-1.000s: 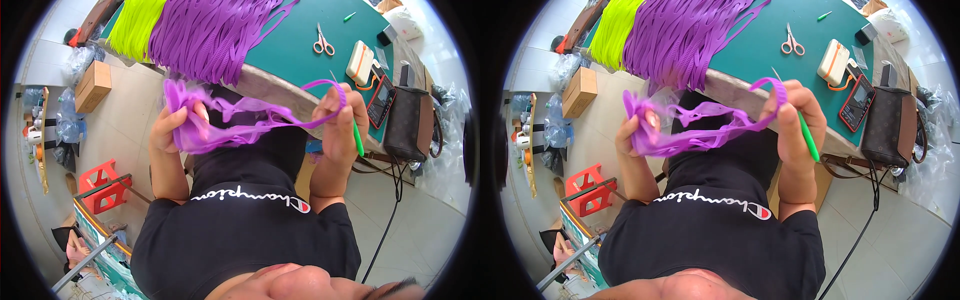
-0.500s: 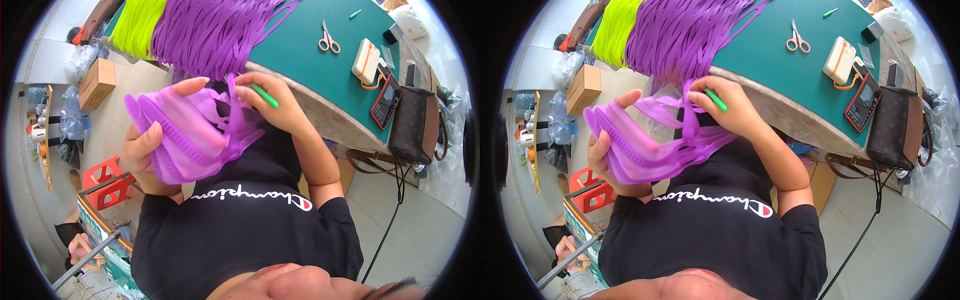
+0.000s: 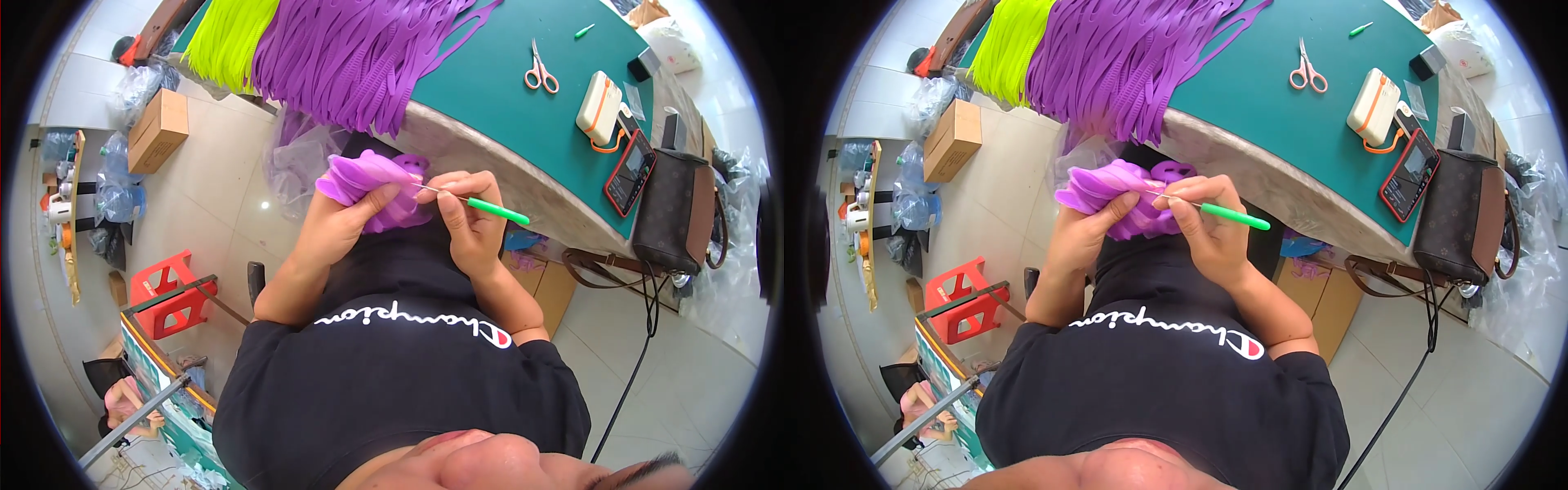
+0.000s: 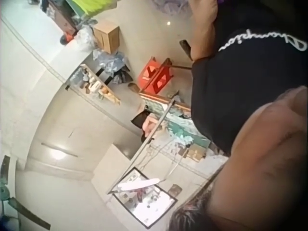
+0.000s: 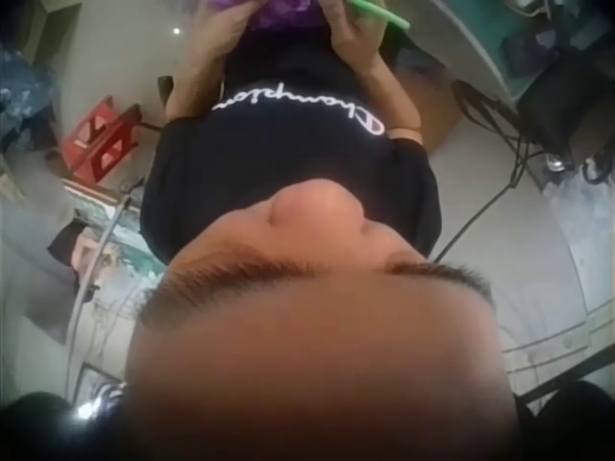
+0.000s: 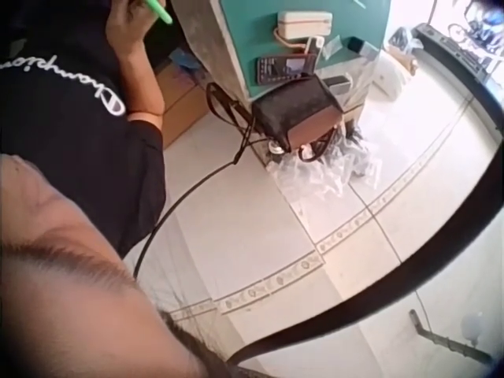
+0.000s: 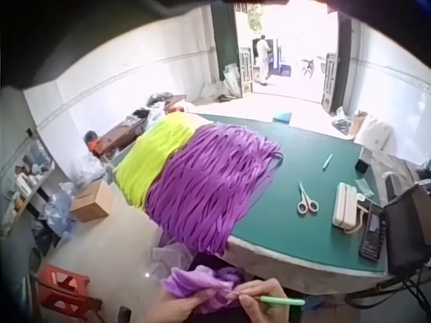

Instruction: Using a crochet hook and scissors to process and trim purple fabric strips at a workbench.

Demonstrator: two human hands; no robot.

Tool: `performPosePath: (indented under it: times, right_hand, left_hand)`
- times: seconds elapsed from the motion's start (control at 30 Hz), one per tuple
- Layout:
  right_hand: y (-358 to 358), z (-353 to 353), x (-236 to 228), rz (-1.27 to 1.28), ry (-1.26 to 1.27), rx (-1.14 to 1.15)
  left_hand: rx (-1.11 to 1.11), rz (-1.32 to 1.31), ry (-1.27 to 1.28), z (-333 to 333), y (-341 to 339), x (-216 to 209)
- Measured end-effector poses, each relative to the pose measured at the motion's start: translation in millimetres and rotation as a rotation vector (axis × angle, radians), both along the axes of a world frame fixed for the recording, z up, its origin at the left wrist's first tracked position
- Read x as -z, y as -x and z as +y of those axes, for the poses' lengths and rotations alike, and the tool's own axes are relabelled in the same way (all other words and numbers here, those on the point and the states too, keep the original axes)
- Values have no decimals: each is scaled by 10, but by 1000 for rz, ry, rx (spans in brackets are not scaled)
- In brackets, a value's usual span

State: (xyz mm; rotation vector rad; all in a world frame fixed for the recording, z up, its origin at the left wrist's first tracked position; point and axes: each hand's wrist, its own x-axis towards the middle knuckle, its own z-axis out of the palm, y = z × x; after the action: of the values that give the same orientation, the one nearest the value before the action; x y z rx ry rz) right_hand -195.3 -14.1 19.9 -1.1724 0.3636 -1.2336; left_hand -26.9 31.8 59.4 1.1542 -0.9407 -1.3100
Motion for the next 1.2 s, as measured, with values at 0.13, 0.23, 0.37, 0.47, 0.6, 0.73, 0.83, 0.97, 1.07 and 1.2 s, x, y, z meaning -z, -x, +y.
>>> performPosePath:
  times: [0.13,0.23,0.37,0.47,0.6,0.73,0.83,0.97,1.07,1.2]
  right_hand:
    - [25,53,99,126,20,34]
    - [29,69,103,178,11,63]
    - [24,58,55,81,-35,98]
    - [29,60,67,79,-41,102]
    - [32,66,55,59,-52,101]
    - [26,84,67,42,-65,94]
    - [33,78,77,103,-5,114]
    - [96,-12,105,444,477,279]
    - [217,-263,142,394,697,598]
    - [621,-863,-42,324,753,962]
  left_hand:
    - [-36,101,-28,12,40,23]
    - [-46,91,-31,35,81,19]
    - [-52,119,-48,55,98,32]
    - [-25,149,-49,60,101,23]
    - [-53,159,-90,67,115,-12]
    - [-76,155,-80,79,121,-20]
    - [-115,45,-36,105,141,3]
    - [-116,14,-22,97,164,-17]
    - [-30,-58,-41,107,103,-74]
    - [407,-215,-118,119,-89,-57]
